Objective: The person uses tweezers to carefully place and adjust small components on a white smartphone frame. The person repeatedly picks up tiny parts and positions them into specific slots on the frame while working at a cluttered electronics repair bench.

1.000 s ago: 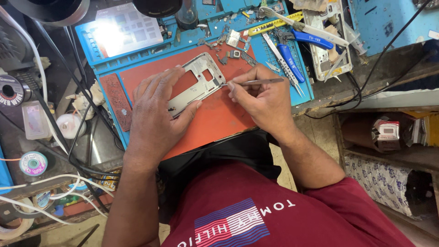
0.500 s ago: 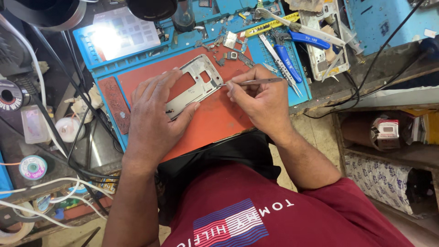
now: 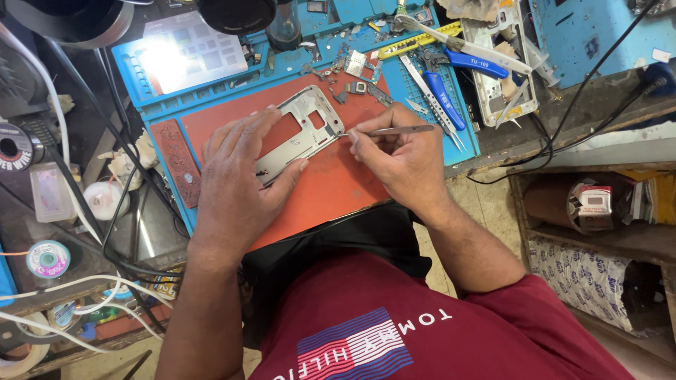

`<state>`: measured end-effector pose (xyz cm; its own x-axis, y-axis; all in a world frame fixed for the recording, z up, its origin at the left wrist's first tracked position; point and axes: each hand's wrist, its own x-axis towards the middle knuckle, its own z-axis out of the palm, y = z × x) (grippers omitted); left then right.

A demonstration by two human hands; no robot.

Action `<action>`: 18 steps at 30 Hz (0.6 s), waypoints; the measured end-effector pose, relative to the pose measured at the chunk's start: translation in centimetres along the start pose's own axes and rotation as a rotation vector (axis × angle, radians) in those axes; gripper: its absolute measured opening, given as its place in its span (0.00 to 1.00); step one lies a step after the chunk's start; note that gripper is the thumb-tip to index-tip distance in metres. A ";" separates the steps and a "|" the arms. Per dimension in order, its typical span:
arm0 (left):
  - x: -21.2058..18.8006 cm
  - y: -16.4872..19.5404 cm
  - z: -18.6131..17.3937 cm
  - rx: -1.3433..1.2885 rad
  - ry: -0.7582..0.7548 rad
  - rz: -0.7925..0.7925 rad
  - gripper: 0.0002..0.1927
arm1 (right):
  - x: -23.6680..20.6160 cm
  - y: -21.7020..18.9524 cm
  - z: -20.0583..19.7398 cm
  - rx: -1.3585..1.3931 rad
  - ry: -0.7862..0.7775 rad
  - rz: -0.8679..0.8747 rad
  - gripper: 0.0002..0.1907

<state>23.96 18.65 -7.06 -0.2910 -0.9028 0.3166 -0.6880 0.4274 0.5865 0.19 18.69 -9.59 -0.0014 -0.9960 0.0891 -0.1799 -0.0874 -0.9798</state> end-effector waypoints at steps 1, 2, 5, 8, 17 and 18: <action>0.0 0.0 0.0 -0.004 -0.005 -0.002 0.33 | 0.0 0.0 0.0 0.016 -0.010 0.008 0.06; 0.0 0.0 0.0 -0.006 -0.006 -0.003 0.32 | 0.0 0.0 -0.1 0.026 -0.011 0.018 0.06; 0.1 0.0 0.0 -0.007 0.004 0.005 0.32 | 0.1 -0.1 -0.2 0.050 -0.024 0.027 0.06; 0.1 0.1 0.0 -0.004 0.012 0.011 0.33 | 0.3 -0.1 -0.3 0.052 -0.060 0.012 0.06; 0.1 0.2 0.2 -0.012 0.006 0.009 0.32 | 0.0 0.3 -0.4 0.071 -0.026 -0.014 0.06; 0.1 0.1 0.2 -0.013 0.006 0.011 0.32 | -0.1 0.3 -0.4 0.104 -0.005 0.001 0.06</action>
<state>23.73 18.62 -7.09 -0.2939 -0.8979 0.3277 -0.6760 0.4377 0.5929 -0.25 18.74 -9.78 0.0035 -0.9962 0.0875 -0.0764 -0.0875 -0.9932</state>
